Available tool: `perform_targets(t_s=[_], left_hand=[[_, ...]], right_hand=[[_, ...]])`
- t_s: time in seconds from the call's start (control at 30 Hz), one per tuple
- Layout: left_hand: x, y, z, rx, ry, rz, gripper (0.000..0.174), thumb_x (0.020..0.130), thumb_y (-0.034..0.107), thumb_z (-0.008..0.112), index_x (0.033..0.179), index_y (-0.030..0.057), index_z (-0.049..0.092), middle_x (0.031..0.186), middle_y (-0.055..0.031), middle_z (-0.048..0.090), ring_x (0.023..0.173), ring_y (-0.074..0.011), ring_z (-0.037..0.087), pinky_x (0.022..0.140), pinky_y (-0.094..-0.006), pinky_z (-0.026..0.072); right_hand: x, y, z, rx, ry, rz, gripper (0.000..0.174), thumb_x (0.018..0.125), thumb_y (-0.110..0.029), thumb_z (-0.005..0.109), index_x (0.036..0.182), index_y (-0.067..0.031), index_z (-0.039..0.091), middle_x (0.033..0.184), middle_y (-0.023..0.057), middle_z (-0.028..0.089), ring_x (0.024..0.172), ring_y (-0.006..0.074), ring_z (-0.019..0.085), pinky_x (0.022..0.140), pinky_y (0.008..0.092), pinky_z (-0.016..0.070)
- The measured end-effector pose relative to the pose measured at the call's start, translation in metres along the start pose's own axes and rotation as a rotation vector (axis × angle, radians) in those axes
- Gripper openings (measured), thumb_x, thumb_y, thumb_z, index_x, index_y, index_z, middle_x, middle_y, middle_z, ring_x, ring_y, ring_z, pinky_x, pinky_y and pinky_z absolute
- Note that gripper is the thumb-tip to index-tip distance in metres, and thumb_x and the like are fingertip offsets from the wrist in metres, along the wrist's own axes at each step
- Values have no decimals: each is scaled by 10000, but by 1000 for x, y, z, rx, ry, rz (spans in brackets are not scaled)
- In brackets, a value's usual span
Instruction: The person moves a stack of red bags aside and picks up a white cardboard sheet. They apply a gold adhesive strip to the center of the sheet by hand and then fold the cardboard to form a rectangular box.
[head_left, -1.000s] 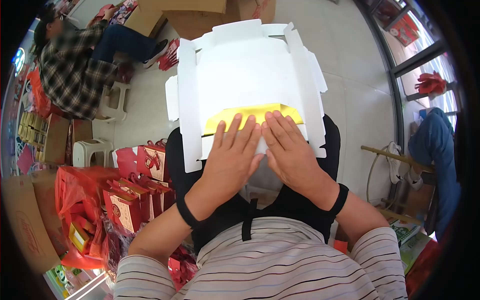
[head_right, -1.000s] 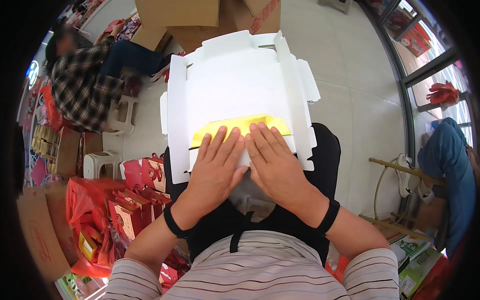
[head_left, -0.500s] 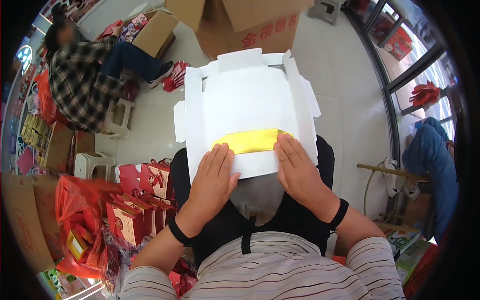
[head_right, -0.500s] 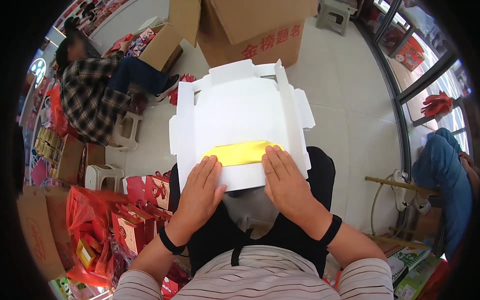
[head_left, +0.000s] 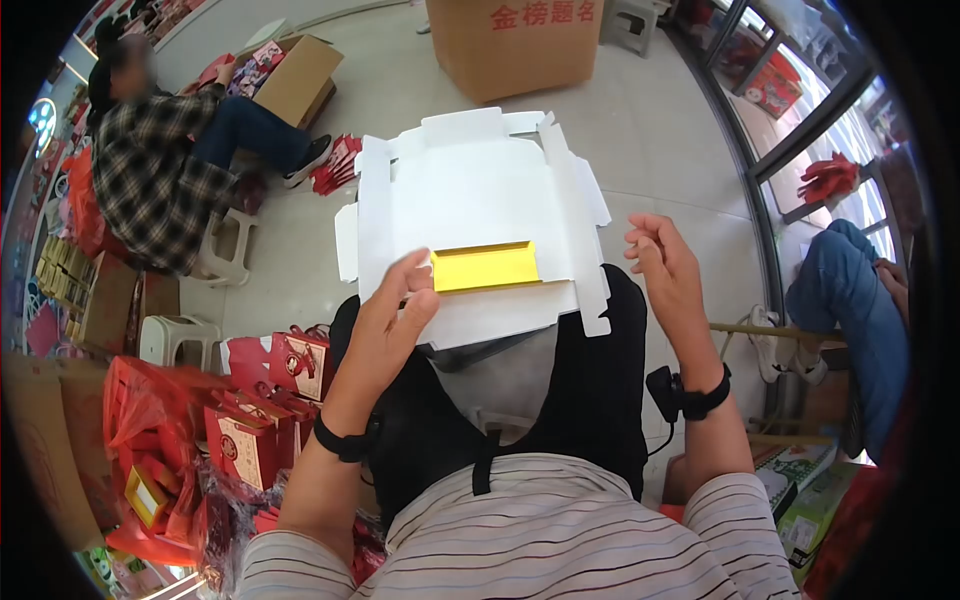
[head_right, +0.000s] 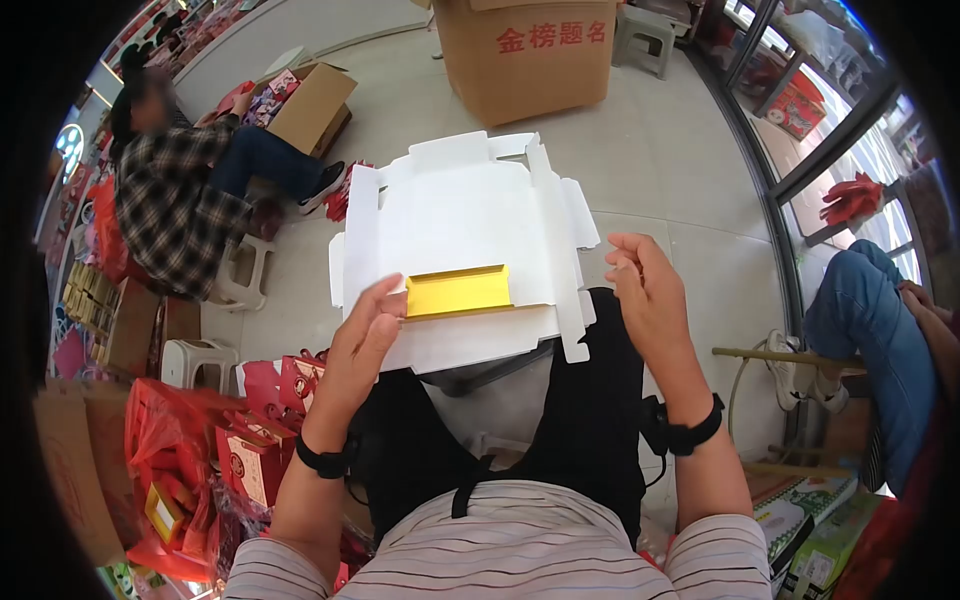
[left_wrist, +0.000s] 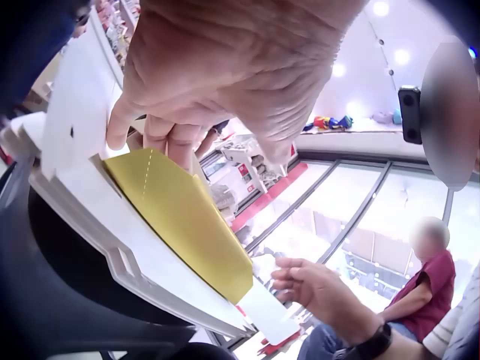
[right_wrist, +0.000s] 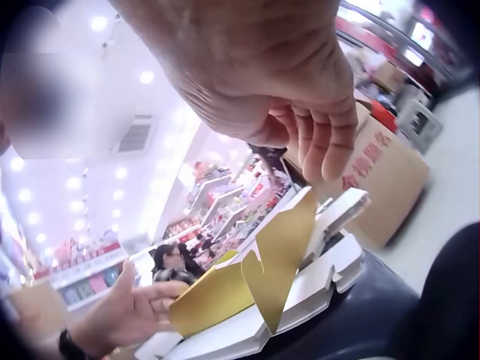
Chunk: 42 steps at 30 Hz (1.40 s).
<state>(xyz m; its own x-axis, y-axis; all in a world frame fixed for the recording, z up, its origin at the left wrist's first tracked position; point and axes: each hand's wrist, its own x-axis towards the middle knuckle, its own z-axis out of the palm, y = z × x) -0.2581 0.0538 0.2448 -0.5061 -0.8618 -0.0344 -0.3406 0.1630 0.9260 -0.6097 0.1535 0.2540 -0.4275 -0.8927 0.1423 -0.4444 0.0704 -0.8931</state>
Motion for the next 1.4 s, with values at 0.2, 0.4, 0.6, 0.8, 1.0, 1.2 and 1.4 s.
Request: perform_targets(t_s=[0.2,0.4,0.6,0.8,1.0,1.2,1.4], left_hand=[[-19,7,22,-140,-9,-87,498,1035,218,751,1477,35,616,1105,-125,720,1426,-310,591,1197,-430,404],[-29,-12,29,549,-206,341,330,886,172,848,1207,158,777,1196,-88,694,1499,-398,486,1280,-644,228],[-55,15,25,482,-329,334,440,849,304,917,1245,167,783,1479,-104,612,1561,-414,408,1277,-651,258],[-57,-6,-26,354,322,89,448,1059,319,716,1411,42,687,1372,-167,644,1309,-310,599,1108,-436,478],[-53,-15,-22,142,136,67,543,1178,461,445,1443,43,670,1339,-120,616,1186,-224,617,976,-354,509],[-40,-6,4,271,78,108,362,1099,143,588,1445,79,672,1345,-145,581,1184,-265,626,1035,-357,506],[-53,8,4,560,17,15,402,1026,99,638,1424,109,691,1274,-164,560,1034,-315,661,938,-403,564]], right_hand=[[16,26,4,289,-350,401,298,1081,-226,598,1245,7,684,979,44,716,781,83,679,646,231,555],[25,12,30,167,-458,352,366,1074,-339,675,1233,-11,671,921,27,722,738,70,656,573,232,491],[16,8,66,-178,-370,124,398,992,-282,727,1188,46,613,970,182,718,888,297,717,816,411,557],[6,-4,72,-168,-305,161,465,1003,-220,649,1389,26,568,1122,277,743,1028,393,742,941,445,561],[-5,-6,70,-156,-233,18,543,1000,-168,585,1513,-4,511,1099,296,731,995,415,734,935,447,560],[-12,-19,64,-169,-302,12,480,1003,-145,551,1473,-51,537,953,246,697,822,351,690,819,423,546],[-10,-15,40,-35,-643,198,525,955,-92,525,1480,-89,527,1011,124,669,808,210,641,739,368,537]])
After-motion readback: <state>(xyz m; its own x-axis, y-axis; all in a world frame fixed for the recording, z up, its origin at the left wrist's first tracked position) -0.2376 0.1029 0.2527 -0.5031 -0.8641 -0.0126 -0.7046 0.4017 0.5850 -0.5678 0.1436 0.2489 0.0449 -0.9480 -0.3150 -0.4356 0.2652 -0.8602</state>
